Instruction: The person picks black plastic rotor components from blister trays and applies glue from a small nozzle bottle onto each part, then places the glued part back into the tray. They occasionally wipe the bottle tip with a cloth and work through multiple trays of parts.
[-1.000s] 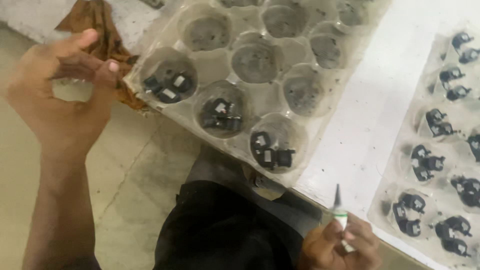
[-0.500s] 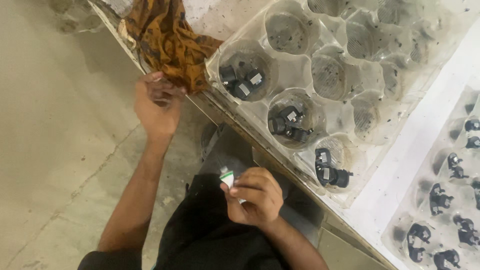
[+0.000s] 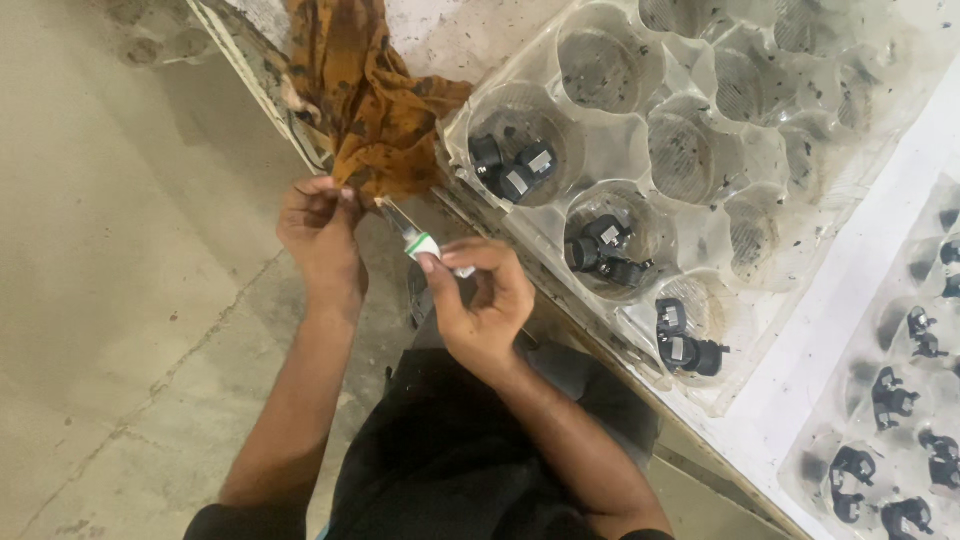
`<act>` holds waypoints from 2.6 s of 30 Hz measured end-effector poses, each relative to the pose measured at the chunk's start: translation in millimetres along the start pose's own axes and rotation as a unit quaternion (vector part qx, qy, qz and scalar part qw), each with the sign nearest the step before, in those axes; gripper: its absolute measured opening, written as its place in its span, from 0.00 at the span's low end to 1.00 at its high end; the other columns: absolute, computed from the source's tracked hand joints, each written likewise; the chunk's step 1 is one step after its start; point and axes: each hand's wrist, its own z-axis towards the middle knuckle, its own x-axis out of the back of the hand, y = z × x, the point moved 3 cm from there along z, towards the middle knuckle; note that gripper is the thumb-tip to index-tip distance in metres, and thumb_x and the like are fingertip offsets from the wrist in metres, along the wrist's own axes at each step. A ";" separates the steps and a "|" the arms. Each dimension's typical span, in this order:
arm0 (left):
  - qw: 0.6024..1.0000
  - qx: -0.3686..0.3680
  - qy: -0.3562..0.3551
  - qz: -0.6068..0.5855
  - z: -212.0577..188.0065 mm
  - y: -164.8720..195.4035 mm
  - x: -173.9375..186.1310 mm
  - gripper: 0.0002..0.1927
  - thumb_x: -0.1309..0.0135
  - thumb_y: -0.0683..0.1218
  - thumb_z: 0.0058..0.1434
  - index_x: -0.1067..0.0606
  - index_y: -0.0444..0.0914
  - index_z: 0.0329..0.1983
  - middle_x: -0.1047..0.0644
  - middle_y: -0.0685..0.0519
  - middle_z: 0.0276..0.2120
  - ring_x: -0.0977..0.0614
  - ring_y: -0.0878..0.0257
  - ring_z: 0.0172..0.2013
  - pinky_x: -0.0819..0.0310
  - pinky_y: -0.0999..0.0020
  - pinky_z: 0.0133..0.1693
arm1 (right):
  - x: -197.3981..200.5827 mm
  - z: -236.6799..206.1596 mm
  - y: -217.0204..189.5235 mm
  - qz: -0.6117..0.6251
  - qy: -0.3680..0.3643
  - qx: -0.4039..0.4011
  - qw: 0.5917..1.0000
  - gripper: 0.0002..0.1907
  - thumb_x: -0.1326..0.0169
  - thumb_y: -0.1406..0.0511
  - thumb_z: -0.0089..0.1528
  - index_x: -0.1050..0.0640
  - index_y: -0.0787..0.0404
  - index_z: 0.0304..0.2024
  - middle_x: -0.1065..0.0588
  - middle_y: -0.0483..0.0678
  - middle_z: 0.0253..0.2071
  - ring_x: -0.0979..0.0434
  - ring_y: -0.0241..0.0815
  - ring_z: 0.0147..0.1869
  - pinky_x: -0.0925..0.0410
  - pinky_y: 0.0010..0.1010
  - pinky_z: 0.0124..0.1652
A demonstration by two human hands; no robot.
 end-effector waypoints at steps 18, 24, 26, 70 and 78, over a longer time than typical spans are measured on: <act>0.951 0.257 -0.127 -0.118 -19.9 8.0 11.9 0.06 0.38 0.42 0.65 0.25 0.38 0.39 0.21 0.53 0.34 0.20 0.62 0.35 0.26 0.66 0.35 | -12.7 -9.5 72.1 0.153 0.014 -0.296 0.943 0.12 0.36 0.71 0.62 0.26 0.68 0.42 0.20 0.51 0.39 0.21 0.36 0.39 0.25 0.29 0.39; 0.979 0.056 -0.133 0.142 -26.1 47.2 -4.3 0.10 0.35 0.46 0.63 0.21 0.33 0.38 0.19 0.55 0.31 0.21 0.70 0.32 0.26 0.76 0.36 | 1.1 -12.6 77.2 0.119 -0.013 -0.340 0.933 0.14 0.36 0.69 0.62 0.25 0.69 0.45 0.20 0.51 0.37 0.19 0.38 0.39 0.24 0.30 0.41; 0.976 0.012 -0.137 0.170 -28.9 55.5 -11.1 0.12 0.33 0.45 0.64 0.22 0.32 0.36 0.21 0.56 0.29 0.23 0.72 0.30 0.29 0.77 0.34 | 9.4 -12.1 79.3 0.107 -0.035 -0.383 0.917 0.14 0.37 0.67 0.62 0.24 0.69 0.45 0.20 0.51 0.36 0.18 0.38 0.37 0.23 0.30 0.40; 0.957 0.046 -0.232 0.169 -69.5 85.5 -34.9 0.11 0.35 0.45 0.64 0.21 0.32 0.38 0.19 0.55 0.31 0.22 0.72 0.30 0.28 0.78 0.34 | 35.1 -37.7 2.0 -0.100 -0.231 -0.101 0.963 0.19 0.51 0.59 0.74 0.19 0.66 0.37 0.23 0.46 0.31 0.25 0.33 0.38 0.33 0.27 0.41; 0.957 0.050 -0.216 0.187 -69.6 79.9 -38.0 0.10 0.35 0.45 0.65 0.22 0.34 0.36 0.20 0.55 0.29 0.22 0.72 0.29 0.29 0.78 0.33 | 33.4 -47.0 12.5 0.100 -0.210 -0.307 0.923 0.23 0.55 0.55 0.74 0.19 0.67 0.42 0.20 0.45 0.36 0.24 0.31 0.40 0.31 0.25 0.42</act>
